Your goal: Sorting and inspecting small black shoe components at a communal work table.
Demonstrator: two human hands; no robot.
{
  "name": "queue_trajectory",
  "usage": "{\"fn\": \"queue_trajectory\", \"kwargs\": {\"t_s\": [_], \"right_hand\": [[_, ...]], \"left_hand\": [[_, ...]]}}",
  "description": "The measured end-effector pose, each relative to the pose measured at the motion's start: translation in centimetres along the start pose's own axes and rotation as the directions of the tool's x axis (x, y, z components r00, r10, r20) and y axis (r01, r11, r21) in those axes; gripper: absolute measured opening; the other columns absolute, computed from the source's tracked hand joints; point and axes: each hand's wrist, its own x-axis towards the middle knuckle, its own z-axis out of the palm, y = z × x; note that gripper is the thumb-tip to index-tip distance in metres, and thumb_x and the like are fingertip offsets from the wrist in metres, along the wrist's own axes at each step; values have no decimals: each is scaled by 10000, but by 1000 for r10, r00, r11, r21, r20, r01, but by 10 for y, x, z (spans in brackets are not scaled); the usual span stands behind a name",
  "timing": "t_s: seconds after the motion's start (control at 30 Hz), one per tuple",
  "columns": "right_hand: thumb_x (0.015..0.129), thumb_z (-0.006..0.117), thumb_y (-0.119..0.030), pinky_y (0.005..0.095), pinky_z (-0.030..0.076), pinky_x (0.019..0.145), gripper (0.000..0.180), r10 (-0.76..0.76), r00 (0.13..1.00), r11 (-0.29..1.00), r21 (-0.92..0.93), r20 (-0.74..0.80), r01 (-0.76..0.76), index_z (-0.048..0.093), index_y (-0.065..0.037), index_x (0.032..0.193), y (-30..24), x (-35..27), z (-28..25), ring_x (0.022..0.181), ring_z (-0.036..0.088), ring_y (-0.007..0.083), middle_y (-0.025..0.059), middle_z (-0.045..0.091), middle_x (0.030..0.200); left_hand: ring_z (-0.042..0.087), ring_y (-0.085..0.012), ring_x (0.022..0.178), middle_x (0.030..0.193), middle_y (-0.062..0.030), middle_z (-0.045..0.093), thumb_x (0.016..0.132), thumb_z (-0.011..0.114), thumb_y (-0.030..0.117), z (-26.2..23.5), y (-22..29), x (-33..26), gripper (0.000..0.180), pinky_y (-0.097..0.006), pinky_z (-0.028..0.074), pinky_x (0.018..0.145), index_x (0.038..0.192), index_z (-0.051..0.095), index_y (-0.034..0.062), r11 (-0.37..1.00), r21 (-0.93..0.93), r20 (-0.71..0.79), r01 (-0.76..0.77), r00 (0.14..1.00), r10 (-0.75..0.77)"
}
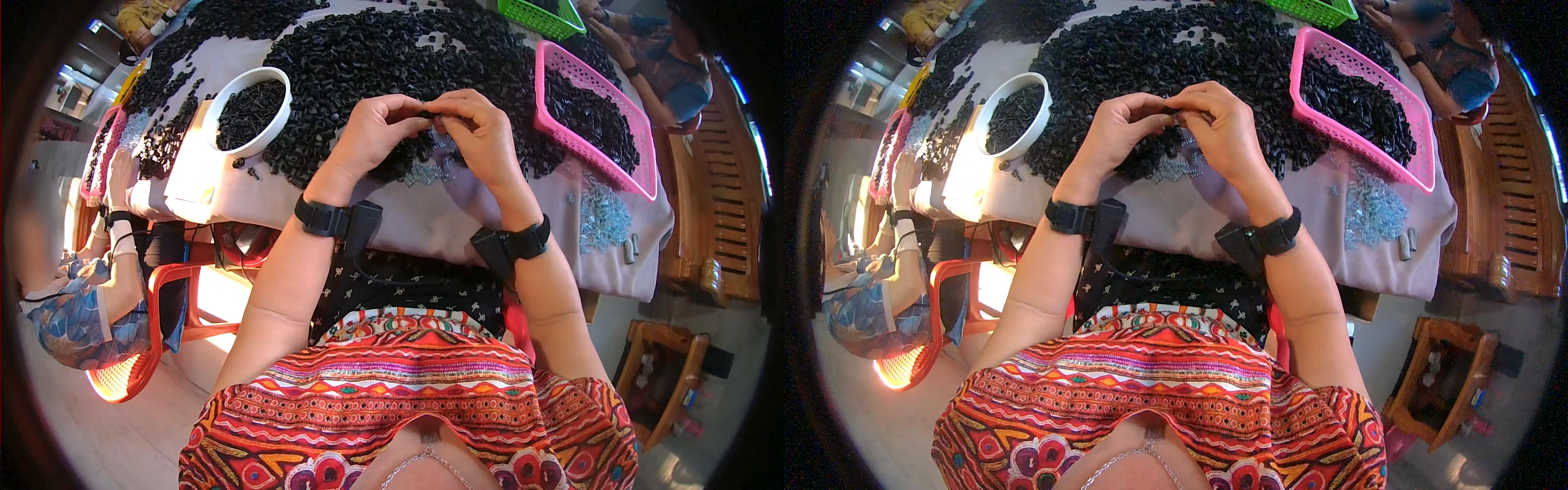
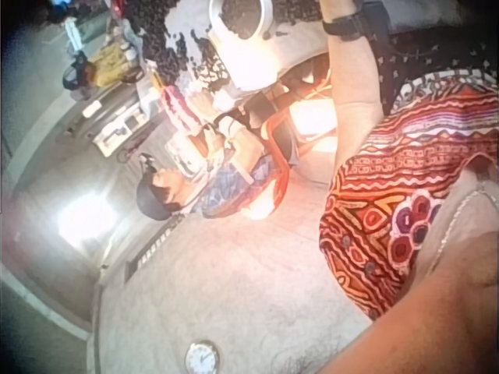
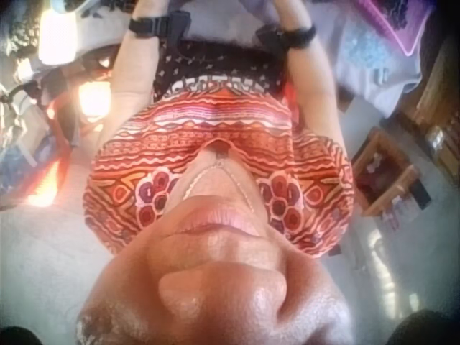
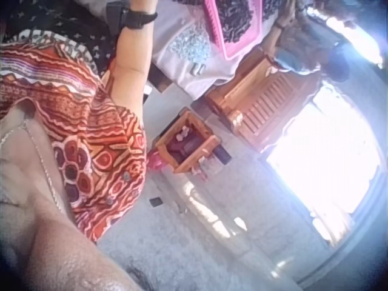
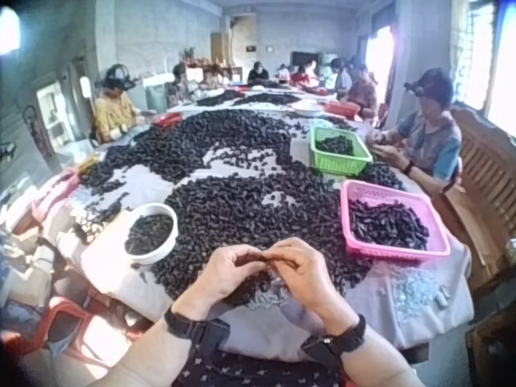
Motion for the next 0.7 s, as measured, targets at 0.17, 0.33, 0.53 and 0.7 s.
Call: {"fn": "queue_trajectory", "kwargs": {"t_s": [0.17, 0.33, 0.53, 0.7], "right_hand": [[840, 639, 59, 262, 532, 804, 305, 149, 988, 980, 142, -47, -142, 701, -21, 1127, 0, 2, 3, 912, 681, 165, 97, 700, 998], [848, 639, 44, 279, 547, 802, 309, 73, 997, 993, -96, -16, -74, 695, -23, 1145, -10, -2, -1, 906, 698, 165, 113, 718, 1001], [856, 637, 37, 271, 540, 808, 293, 78, 996, 992, -94, -40, -82, 703, -31, 1134, -10, -5, 4, 880, 691, 153, 101, 723, 982], [870, 636, 28, 266, 536, 797, 257, 63, 996, 988, -134, -71, -72, 711, -27, 1110, -15, -4, 7, 863, 690, 153, 100, 725, 975]], "left_hand": [[639, -86, 865, 952, -33, 714, 879, 722, 74, -1, 2, -1, 217, -246, 523, 802, 1083, 710, 1, 999, 54, -26, -5, 1000, 6], [639, -79, 859, 937, -37, 720, 875, 720, 84, 4, 6, -3, 202, -250, 519, 796, 1058, 720, -2, 995, 95, -10, -30, 999, 31], [632, -64, 843, 927, -28, 726, 868, 729, 87, 5, 2, -5, 203, -250, 516, 777, 1052, 721, 1, 984, 166, -18, -61, 998, 65], [638, -67, 814, 900, -27, 726, 876, 723, 96, 3, 1, -3, 211, -242, 519, 757, 1063, 725, -1, 998, 47, -7, -39, 999, 40]]}}
